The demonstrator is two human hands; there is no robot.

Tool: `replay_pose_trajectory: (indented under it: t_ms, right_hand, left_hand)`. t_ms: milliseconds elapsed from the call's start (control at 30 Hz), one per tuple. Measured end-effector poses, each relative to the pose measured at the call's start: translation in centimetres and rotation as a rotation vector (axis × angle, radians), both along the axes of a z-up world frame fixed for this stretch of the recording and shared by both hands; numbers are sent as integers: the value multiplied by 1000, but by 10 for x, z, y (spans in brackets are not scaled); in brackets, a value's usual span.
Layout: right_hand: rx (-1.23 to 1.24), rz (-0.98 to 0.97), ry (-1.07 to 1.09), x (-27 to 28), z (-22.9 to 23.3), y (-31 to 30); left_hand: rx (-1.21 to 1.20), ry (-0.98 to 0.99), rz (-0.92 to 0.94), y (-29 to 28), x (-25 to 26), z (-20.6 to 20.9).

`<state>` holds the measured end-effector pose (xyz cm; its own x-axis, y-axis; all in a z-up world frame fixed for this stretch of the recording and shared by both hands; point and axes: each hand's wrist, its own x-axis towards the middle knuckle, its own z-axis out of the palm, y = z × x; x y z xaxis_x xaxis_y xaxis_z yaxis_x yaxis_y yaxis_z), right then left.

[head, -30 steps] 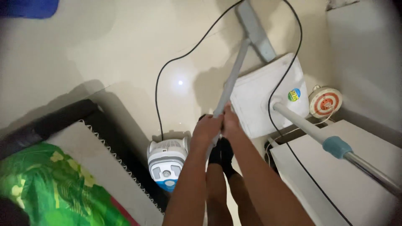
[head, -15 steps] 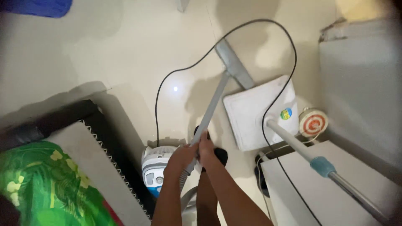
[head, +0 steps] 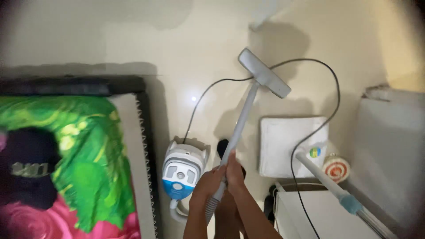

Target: Vacuuming the floor around a bed and other furniture.

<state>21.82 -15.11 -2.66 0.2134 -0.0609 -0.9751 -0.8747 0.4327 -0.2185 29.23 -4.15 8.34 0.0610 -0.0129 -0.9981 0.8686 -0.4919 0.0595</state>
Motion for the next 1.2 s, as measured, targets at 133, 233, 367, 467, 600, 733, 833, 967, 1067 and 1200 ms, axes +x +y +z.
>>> replay_pose_trajectory:
  t_ms: [133,233,367,467,600,733,833,967,1067,1200]
  right_hand:
    - [21,174,-54,15,-41,42]
    - [6,384,22,45,-56,64]
    - [49,494,52,84,-87,82]
    - [1,563,61,104,-107,86]
    - [-15,602,163,156,-85,88]
    - [-50,641,290,193,-96,84]
    - [20,600,103,223,-127,71]
    - [-53,636,151,277,-109,71]
    - [-42,595,216,316,-105,70]
    - [-95,614,262,357,-111,68]
  left_hand:
    - [-11,-173,170,49,-40,-47]
    - [2,-203,344,67,-4,-40]
    - [0,-4,526,83,11,-104]
    - [-56,32,616,87,10,-144]
    - [-129,-27,564,88,44,-145]
    - [-132,-50,466,87,98,-137]
    - [-88,-35,419,80,154,-122]
    - [-69,22,400,76,200,-123]
    - [-104,-35,372,74,230,-130]
    - [-121,-207,49,74,256,-158]
